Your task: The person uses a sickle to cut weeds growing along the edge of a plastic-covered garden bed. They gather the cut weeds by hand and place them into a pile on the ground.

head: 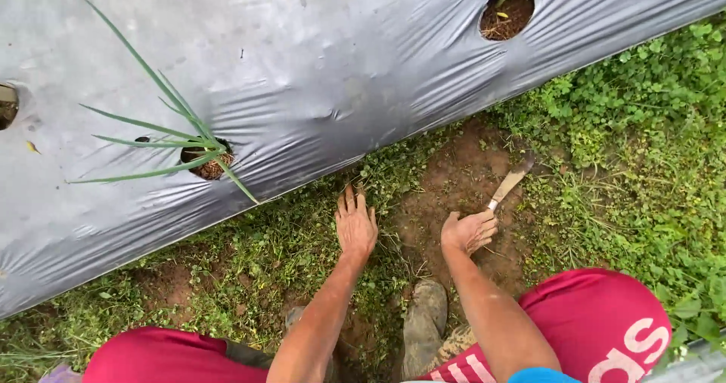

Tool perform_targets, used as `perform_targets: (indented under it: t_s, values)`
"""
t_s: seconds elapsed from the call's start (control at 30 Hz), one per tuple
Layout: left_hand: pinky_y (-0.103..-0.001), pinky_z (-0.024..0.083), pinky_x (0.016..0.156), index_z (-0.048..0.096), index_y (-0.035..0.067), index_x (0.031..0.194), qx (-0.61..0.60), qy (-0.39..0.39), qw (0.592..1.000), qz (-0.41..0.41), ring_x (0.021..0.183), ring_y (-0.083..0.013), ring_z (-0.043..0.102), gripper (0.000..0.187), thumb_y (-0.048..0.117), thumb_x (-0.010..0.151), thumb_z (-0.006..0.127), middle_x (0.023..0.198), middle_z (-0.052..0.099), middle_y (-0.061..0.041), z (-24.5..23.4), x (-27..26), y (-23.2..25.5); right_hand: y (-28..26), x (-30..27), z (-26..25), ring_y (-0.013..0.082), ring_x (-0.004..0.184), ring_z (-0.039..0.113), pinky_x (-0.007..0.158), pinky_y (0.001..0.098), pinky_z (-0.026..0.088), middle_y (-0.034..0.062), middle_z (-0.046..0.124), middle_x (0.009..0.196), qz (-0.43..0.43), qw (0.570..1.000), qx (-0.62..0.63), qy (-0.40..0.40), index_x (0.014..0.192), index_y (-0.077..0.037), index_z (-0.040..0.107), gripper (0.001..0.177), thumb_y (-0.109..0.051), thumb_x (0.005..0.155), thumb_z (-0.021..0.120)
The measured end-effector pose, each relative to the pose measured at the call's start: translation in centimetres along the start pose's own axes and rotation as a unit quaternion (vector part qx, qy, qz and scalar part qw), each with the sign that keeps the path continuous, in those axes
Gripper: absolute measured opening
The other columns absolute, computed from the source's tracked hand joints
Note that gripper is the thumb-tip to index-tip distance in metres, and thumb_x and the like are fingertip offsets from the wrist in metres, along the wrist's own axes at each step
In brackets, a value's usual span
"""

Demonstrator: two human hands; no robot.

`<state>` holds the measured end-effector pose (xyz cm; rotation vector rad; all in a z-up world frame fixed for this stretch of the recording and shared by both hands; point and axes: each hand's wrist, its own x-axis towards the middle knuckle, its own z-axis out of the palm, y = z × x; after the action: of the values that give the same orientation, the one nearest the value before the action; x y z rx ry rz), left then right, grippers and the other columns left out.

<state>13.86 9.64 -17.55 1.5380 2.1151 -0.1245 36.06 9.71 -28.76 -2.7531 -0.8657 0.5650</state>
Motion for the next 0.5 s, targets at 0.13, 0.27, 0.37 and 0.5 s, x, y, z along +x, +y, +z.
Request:
perform_targets:
  t_s: [0.13,0.27,0.37,0.5]
  values:
    - [-0.058,0.038,0.117,0.037,0.015,0.158,-0.020,-0.048,0.998,-0.037,0.149,-0.0372,0.036,0.053,0.032,0.108,0.040,0.161,0.041,-0.016,3.6,0.9,-0.4,0.1,0.9,-1.3,0.0424,0.143,0.030,0.116,0.0573,0.029,0.0261,0.035,0.145,0.041,0.998,0.028,0.035,0.142,-0.004,0.027,0.069,-0.017,0.092,0.074]
    - [-0.058,0.038,0.117,0.021,0.020,0.164,-0.066,-0.101,0.993,-0.021,0.152,-0.0378,0.032,0.066,0.037,0.105,0.045,0.166,0.030,-0.013,5.8,2.8,-0.2,2.4,3.9,1.7,0.0449,0.125,0.054,0.102,0.0552,0.046,0.0255,0.057,0.122,0.103,0.989,0.109,-0.015,0.125,-0.004,0.044,0.063,-0.034,0.082,0.079]
    - [-0.060,0.037,0.117,0.016,0.020,0.166,-0.106,-0.089,0.990,-0.023,0.152,-0.0402,0.029,0.071,0.036,0.103,0.048,0.170,0.023,-0.013,3.4,2.1,0.0,0.4,1.2,-0.6,0.0432,0.118,0.061,0.098,0.0514,0.048,0.0235,0.068,0.110,0.074,0.985,0.141,-0.069,0.110,-0.006,0.064,0.055,-0.050,0.078,0.069]
    - [-0.063,0.035,0.118,0.024,0.015,0.164,-0.178,0.012,0.984,-0.016,0.152,-0.0430,0.030,0.064,0.023,0.105,0.046,0.169,0.027,-0.016,-1.7,-1.6,-0.6,-0.2,-7.1,-1.5,0.0447,0.112,0.062,0.094,0.0552,0.047,0.0241,0.065,0.102,0.076,0.973,0.215,-0.024,0.104,-0.005,0.060,0.042,-0.041,0.082,0.063]
